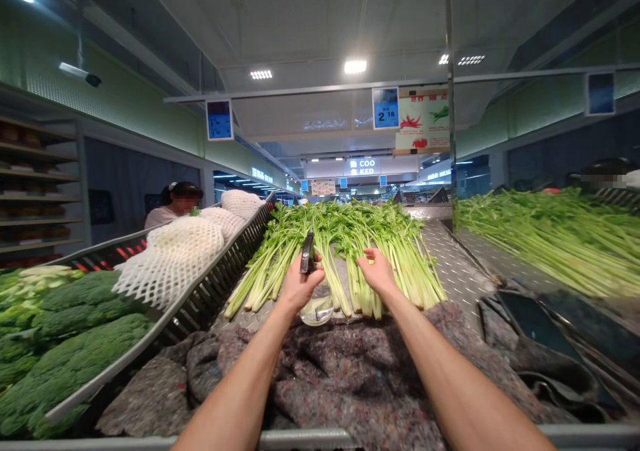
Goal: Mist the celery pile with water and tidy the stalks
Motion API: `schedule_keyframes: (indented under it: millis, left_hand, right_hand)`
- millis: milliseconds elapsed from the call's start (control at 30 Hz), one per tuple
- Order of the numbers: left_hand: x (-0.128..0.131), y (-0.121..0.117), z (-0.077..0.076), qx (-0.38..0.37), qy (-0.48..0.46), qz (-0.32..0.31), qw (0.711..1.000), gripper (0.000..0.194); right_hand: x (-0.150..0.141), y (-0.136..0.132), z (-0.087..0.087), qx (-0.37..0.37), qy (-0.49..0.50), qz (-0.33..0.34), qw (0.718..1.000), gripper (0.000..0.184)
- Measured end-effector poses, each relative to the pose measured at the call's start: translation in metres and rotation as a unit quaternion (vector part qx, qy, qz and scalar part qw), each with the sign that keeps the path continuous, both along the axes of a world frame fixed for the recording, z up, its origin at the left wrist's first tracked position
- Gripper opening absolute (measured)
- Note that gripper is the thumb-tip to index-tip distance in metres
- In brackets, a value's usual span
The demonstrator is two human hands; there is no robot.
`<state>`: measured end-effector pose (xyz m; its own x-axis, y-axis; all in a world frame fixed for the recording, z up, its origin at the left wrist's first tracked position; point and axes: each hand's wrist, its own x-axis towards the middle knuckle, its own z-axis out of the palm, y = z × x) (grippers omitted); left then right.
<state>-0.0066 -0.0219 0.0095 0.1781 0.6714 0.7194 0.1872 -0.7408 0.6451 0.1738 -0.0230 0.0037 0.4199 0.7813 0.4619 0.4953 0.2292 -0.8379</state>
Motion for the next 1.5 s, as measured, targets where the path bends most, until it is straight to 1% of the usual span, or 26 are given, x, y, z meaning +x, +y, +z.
schedule_keyframes:
  millis: [67,167,267,400,500,600,667,733,867,967,1033,1133,1300,1400,1500]
  left_hand:
    - [-0.001,0.002,0.001,-0.001,-0.043,0.001,0.999,0.027]
    - [-0.002,0.002,0.002,0.002,-0.079,-0.02,0.997,0.034]
    - [-0.003,0.0,0.002,0.007,-0.051,-0.033,0.998,0.039]
    - [-0.002,-0.005,0.003,0.002,-0.016,-0.015,1.0,0.03]
    - [0.0,-0.008,0.005,0.015,-0.007,0.009,1.0,0.027]
    - [-0.004,-0.011,0.008,0.013,0.002,0.031,0.999,0.03]
    - [-0.013,-0.013,0.01,0.012,0.01,0.044,0.999,0.031]
    - [-0.028,-0.014,0.012,0.018,0.023,0.07,0.997,0.031]
    - [-0.056,-0.009,0.014,0.02,0.04,0.144,0.989,0.031]
    - [-0.063,-0.004,0.015,0.022,0.044,0.181,0.982,0.028]
    - [-0.061,-0.003,0.014,0.02,0.049,0.193,0.98,0.026]
    - [-0.055,-0.004,0.012,0.007,0.029,0.209,0.978,0.022]
    - [-0.054,-0.009,0.006,-0.029,-0.036,0.191,0.981,0.023]
    - [-0.058,-0.015,0.004,-0.032,-0.047,0.189,0.98,0.024]
    - [-0.059,-0.024,0.008,-0.029,-0.047,0.168,0.984,0.024]
  right_hand:
    - [0.001,0.003,-0.003,0.012,0.003,0.004,1.0,0.042]
    - [0.002,0.005,-0.005,0.021,0.01,0.011,1.0,0.042]
    - [0.001,0.003,-0.004,0.018,0.002,0.004,1.0,0.041]
    - [0.0,0.003,-0.003,0.016,-0.001,0.006,1.0,0.041]
    - [0.004,0.006,-0.006,0.009,0.013,0.013,1.0,0.042]
    - [0.01,0.007,-0.007,-0.01,0.016,-0.02,1.0,0.044]
    - [0.01,0.004,-0.005,-0.011,0.022,-0.043,0.999,0.044]
    - [0.006,-0.002,-0.001,0.012,0.03,-0.044,0.999,0.044]
    - [-0.008,-0.016,0.012,0.076,0.038,-0.019,0.996,0.045]
    - [-0.007,-0.024,0.022,0.096,0.035,-0.03,0.994,0.048]
    - [0.003,-0.028,0.025,0.114,0.018,-0.039,0.993,0.048]
    - [0.027,-0.033,0.016,0.129,-0.026,-0.07,0.989,0.048]
    - [0.068,-0.041,-0.015,0.134,-0.069,-0.149,0.977,0.052]
    - [0.077,-0.045,-0.026,0.138,-0.062,-0.166,0.974,0.054]
    - [0.073,-0.048,-0.024,0.147,-0.058,-0.161,0.974,0.053]
